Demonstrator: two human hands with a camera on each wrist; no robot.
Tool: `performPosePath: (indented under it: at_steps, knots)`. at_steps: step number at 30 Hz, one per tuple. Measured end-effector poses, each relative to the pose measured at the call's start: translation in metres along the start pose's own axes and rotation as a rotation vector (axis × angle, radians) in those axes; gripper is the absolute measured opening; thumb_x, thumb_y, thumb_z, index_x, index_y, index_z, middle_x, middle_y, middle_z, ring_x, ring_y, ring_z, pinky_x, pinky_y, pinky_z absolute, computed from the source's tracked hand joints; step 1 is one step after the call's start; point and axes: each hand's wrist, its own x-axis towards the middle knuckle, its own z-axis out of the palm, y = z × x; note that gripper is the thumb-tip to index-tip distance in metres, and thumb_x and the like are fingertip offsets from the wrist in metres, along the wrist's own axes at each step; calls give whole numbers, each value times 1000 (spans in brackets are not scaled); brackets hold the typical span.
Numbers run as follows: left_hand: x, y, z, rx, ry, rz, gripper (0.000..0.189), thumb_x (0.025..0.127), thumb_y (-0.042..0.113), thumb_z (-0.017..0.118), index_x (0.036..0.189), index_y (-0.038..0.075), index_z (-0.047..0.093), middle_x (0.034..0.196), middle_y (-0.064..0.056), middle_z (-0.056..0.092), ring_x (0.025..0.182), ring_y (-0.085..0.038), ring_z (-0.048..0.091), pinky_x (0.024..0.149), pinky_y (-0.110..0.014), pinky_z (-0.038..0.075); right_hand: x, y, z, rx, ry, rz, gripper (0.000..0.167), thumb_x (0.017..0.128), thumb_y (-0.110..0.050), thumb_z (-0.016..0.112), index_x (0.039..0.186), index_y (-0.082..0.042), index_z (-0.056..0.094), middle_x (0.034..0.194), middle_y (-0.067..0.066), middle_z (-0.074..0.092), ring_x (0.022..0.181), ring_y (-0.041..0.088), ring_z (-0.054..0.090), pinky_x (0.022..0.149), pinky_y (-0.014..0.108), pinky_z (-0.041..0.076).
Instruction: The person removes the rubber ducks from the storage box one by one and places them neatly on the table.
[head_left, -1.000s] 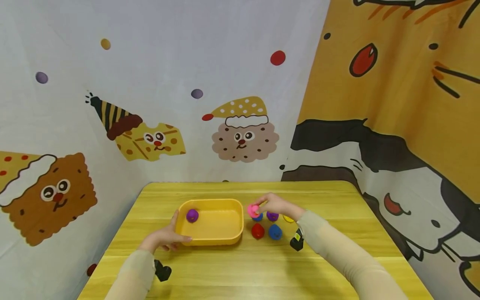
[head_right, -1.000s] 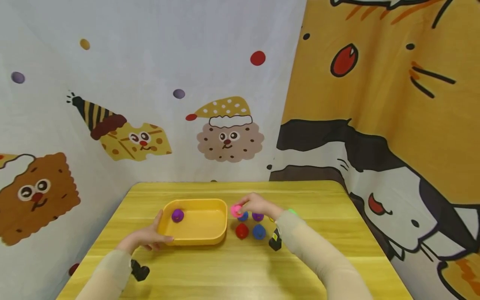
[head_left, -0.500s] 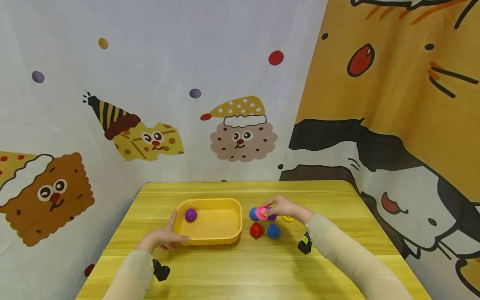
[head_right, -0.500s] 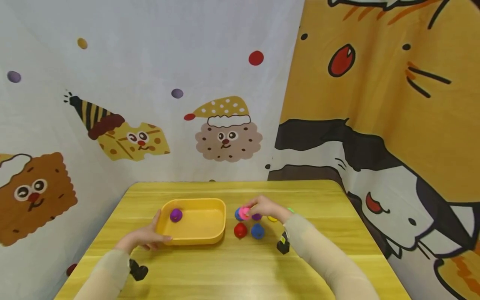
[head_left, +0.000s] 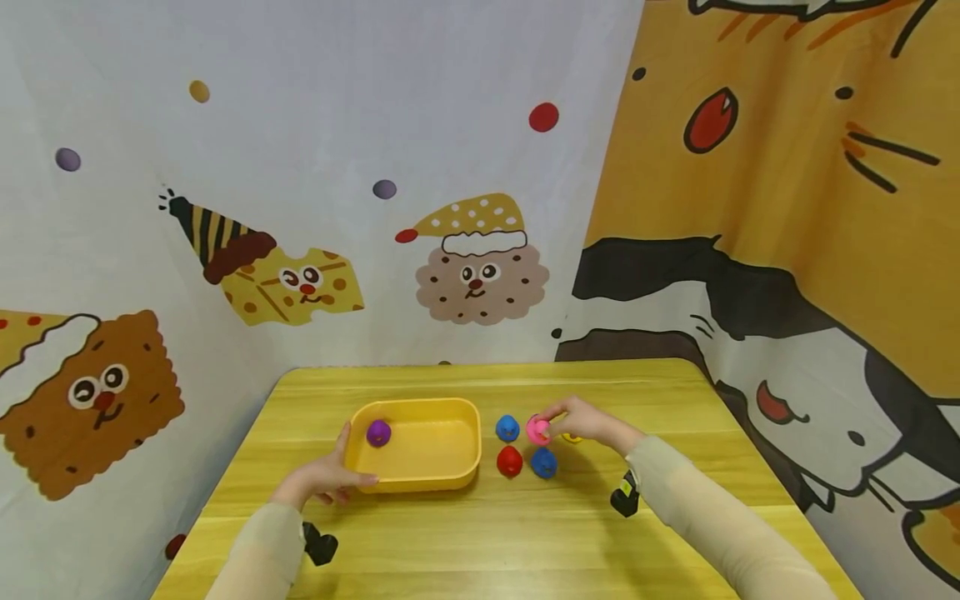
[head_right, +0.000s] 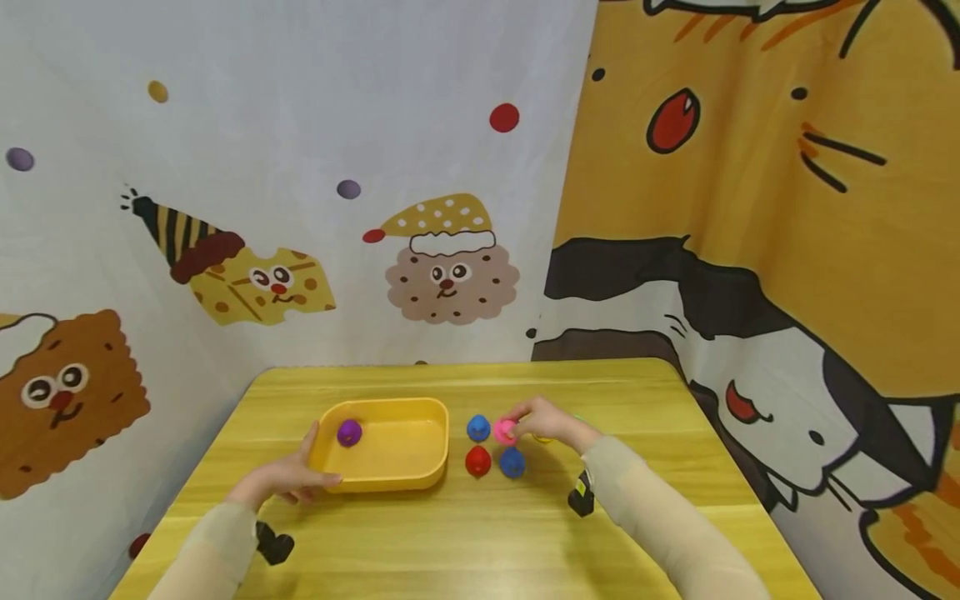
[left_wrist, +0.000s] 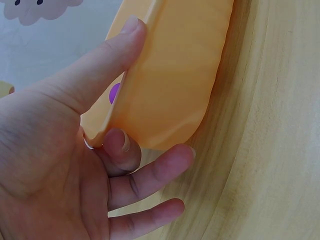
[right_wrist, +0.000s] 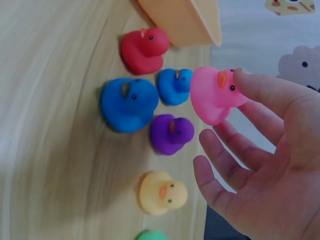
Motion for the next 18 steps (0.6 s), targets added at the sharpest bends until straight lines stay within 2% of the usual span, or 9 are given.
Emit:
performPosePath:
  at_steps: [3,6,9,14,18]
  knots:
    - [2,-3,1,-22,25,-20,131,78,47,79,150,15,-27,122,-26,53,74,-29,65,64,-40,49,-4,5,-2,-9,12,6,36,82,-13,74,114,1,69,115,13,65,77,18,51,59,32,44]
    - [2,-3,2,-5,48,-26,130,78,46,79,150,14,-25,119,-24,54,72,-28,65,62,-41,49,-7,11,-4,-19,25,22,36,82,-15,75,115,0,70,117,13,64,92,20,54,66,38,49]
    - [0,-1,3,14,57,-28,127,80,43,78,151,13,-24,114,-19,57,72,-28,64,63,-43,49,-10,17,-5,-18,30,39,34,83,-15,75,115,-2,71,118,13,64,89,20,54,65,38,48]
    - [-1,0,3,18,52,-29,126,81,42,77,150,13,-24,100,-11,60,73,-28,65,63,-42,48,-15,26,-6,-26,32,41,33,83,-14,74,114,-2,71,116,12,66,81,17,52,59,31,43]
    - [-1,0,3,6,49,-32,126,82,41,78,150,14,-25,100,-11,60,73,-28,65,63,-41,48,-19,31,-5,-33,45,58,34,82,-13,74,113,-1,71,117,13,65,79,17,51,57,29,40]
